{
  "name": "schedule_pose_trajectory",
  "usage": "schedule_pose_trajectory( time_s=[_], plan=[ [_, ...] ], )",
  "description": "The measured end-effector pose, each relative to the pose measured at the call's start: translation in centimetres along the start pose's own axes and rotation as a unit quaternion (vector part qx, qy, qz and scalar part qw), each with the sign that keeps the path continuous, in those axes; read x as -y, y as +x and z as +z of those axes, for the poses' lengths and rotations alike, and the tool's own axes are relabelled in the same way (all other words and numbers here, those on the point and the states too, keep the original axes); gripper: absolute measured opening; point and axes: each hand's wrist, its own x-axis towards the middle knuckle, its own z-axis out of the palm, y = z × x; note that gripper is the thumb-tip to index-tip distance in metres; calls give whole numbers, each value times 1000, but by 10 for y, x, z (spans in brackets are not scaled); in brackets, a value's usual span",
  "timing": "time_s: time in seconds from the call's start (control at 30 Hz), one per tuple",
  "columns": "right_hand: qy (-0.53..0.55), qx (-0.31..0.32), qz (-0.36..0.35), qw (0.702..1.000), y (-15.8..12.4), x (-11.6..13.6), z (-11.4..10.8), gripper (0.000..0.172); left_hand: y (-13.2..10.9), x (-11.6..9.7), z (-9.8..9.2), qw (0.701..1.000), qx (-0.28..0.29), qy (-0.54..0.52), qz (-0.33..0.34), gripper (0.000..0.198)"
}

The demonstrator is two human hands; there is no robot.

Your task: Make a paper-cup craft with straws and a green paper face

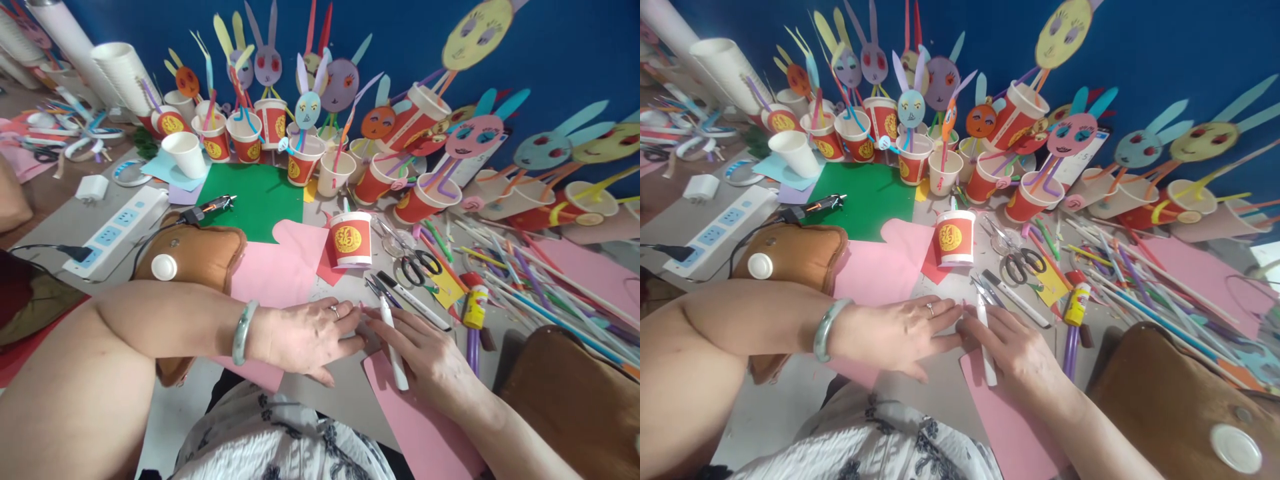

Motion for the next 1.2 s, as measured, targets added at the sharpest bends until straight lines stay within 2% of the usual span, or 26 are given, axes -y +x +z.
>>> schedule_pose_trajectory(
  time_s=[0.13,0.33,0.5,0.67,1.0,1.1,1.2],
  plan=[
    [5,2,15,1000,-4,-2,3,44,0,1,3,1000,-4,-1,-2,78],
    [7,-12,2,1000,-5,-5,5,43,1,4,-1,1000,4,0,14,71],
    [15,-8,14,1000,-6,-4,6,45,1,5,1,1000,-3,-5,15,70],
    [18,-8,-2,1000,-6,-5,6,41,1,6,5,1000,-8,-8,15,72],
    [-4,6,-2,1000,3,1,-1,34,-1,5,-8,1000,28,4,9,71],
    [11,1,5,1000,0,0,0,36,-2,5,-2,1000,7,8,10,72],
    [38,-31,11,999,-3,1,-1,41,-2,5,4,1000,-10,6,14,76]
  ],
)
